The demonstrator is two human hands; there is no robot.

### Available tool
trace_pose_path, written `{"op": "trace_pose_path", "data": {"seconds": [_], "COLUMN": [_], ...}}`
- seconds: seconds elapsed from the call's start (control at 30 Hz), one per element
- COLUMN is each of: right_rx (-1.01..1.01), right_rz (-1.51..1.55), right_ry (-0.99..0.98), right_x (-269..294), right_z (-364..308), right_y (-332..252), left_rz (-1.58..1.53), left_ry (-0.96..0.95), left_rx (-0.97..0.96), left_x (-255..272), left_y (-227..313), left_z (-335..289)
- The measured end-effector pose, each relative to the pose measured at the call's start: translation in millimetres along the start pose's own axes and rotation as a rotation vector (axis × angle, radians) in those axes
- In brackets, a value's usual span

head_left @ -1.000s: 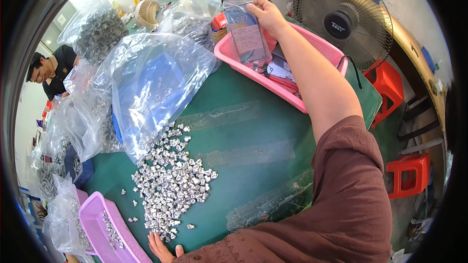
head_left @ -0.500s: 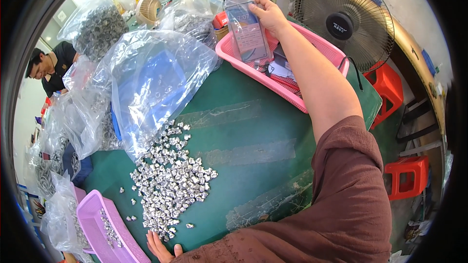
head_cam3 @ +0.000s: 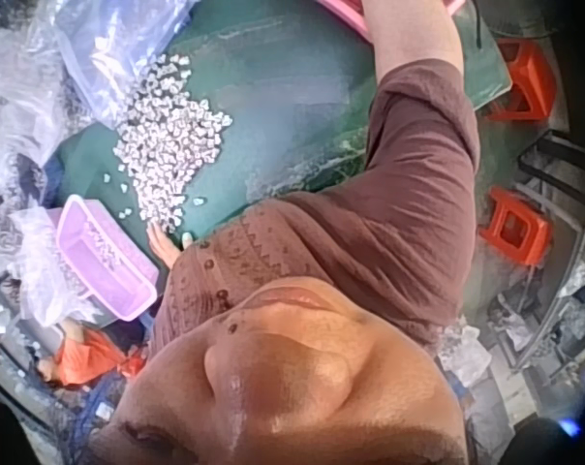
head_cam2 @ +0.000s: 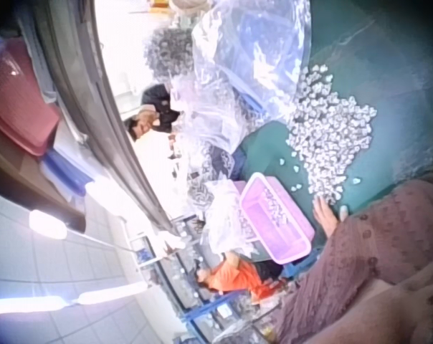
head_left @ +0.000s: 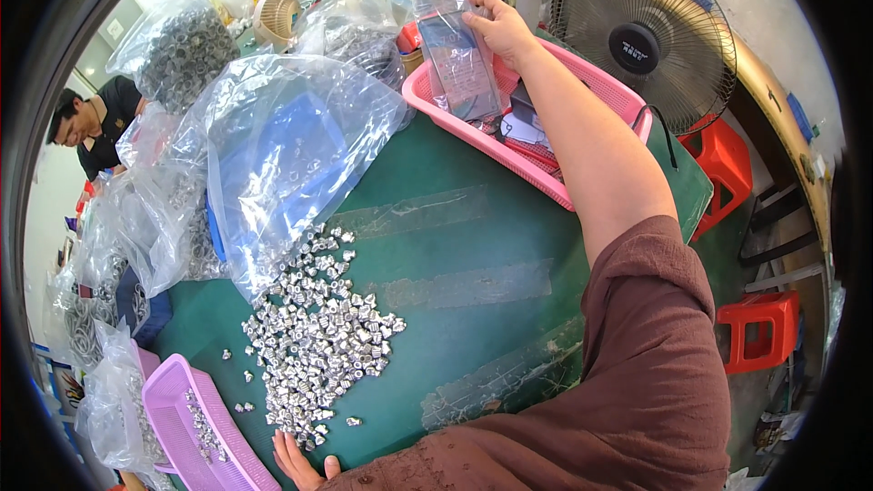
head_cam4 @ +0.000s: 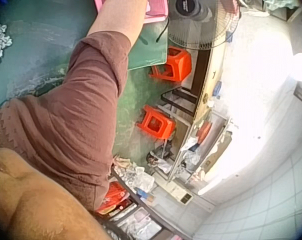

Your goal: The person fits small metal parts together by hand from a pile on the table, sweeps the assembled parts into a purple basket, picks up a phone from a pink basket, and fits more metal parts together by hand.

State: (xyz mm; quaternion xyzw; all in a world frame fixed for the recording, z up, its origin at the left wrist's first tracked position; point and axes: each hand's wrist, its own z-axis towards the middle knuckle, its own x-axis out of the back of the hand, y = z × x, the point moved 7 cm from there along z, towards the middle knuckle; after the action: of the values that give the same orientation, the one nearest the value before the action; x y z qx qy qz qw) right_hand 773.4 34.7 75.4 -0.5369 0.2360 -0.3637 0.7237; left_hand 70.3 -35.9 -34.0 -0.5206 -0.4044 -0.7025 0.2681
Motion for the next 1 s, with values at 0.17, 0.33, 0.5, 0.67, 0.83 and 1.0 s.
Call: {"op": "trace_pose_path", "data": {"seconds": [0.17,0.33,0.5,0.67,0.83,1.0], "right_rx": [-0.004,-0.008,0.008,0.155,0.218,0.271], "right_rz": [0.006,0.002,0.029,-0.293,-0.288,-0.426], "right_ry": [0.010,0.016,0.037,0.166,0.296,0.452], "right_x": [13.3,-8.2,-0.6,19.6,38.3,25.0], "right_z": [-5.7,-5.3,-5.7,4.3,6.3,-12.1], "right_y": [-4.8,-5.5,-5.1,-8.3,-25.5,-77.4], "left_rz": [0.007,0.003,0.025,0.020,-0.001,-0.002], "left_ry": [0.014,0.007,-0.023,-0.023,-0.021,-0.010], "left_rx": [-0.010,0.001,0.012,0.018,-0.003,-0.004], "left_x": [1.3,-3.0,-1.4,-1.2,-1.5,0.0], "left_y": [6.5,-7.6,-3.0,-0.3,3.4,1.9], "left_z": [-3.7,2.4,-1.0,-2.0,2.5,3.4]}}
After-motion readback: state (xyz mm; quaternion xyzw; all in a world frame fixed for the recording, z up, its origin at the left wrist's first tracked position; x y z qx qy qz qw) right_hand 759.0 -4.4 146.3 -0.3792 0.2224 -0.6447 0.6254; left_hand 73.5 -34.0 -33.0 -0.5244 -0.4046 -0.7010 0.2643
